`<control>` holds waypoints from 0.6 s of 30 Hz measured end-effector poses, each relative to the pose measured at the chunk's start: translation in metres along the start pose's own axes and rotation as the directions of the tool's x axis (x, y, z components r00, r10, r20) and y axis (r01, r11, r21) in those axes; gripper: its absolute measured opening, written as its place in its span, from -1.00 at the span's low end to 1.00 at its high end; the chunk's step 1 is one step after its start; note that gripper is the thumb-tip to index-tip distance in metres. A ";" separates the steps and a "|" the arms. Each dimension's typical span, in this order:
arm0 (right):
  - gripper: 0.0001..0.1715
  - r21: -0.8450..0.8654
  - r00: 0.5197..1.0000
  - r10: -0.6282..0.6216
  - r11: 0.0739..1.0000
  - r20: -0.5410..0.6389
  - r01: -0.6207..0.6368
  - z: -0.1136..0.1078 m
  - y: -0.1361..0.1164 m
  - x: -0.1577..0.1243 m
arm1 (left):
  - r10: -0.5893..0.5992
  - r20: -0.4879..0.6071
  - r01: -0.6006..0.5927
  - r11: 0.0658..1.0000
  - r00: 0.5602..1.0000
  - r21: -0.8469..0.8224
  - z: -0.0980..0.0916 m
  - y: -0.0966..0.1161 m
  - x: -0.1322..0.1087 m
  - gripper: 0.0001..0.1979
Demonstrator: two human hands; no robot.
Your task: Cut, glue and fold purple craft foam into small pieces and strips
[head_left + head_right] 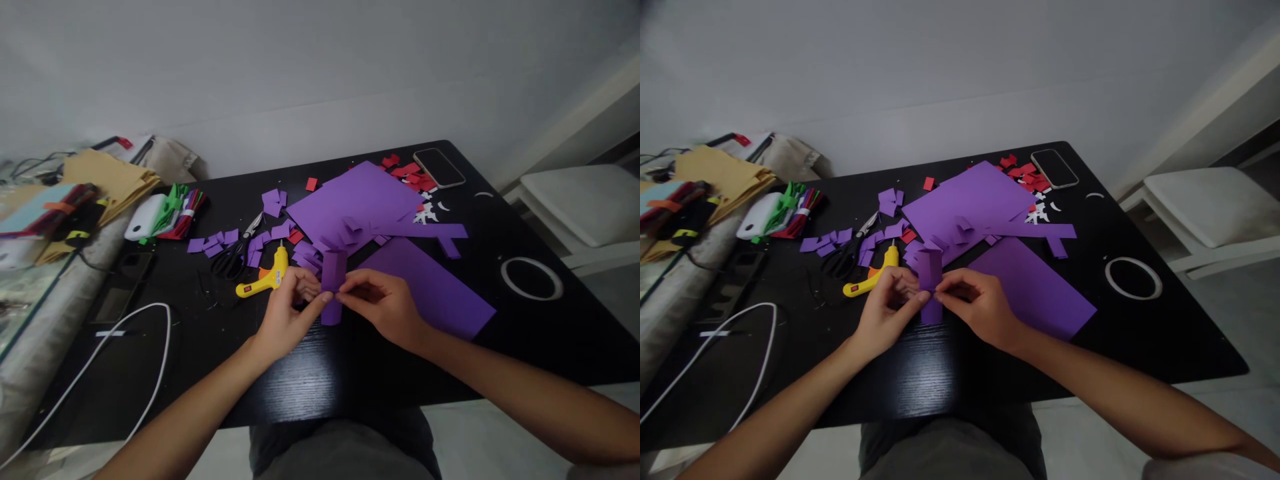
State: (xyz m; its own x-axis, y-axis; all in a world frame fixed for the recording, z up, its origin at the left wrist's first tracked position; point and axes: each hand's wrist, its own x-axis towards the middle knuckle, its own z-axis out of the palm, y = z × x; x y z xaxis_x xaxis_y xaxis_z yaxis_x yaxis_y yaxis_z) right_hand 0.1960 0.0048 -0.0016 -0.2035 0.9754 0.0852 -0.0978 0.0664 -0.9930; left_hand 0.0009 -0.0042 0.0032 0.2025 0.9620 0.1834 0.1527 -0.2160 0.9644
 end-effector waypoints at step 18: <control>-0.73 -0.050 0.987 0.160 0.986 0.036 -0.158 -0.001 -0.002 0.003 | 0.010 -0.006 -0.009 0.990 1.000 0.139 -0.001 -0.001 0.001 -0.84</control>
State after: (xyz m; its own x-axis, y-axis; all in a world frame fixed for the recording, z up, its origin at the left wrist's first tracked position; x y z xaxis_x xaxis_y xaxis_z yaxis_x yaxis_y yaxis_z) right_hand 0.1964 0.0081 0.0006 -0.2513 0.9653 -0.0716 -0.0155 -0.0780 -0.9968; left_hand -0.0004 -0.0027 0.0023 0.1985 0.9607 0.1942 0.2835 -0.2460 0.9269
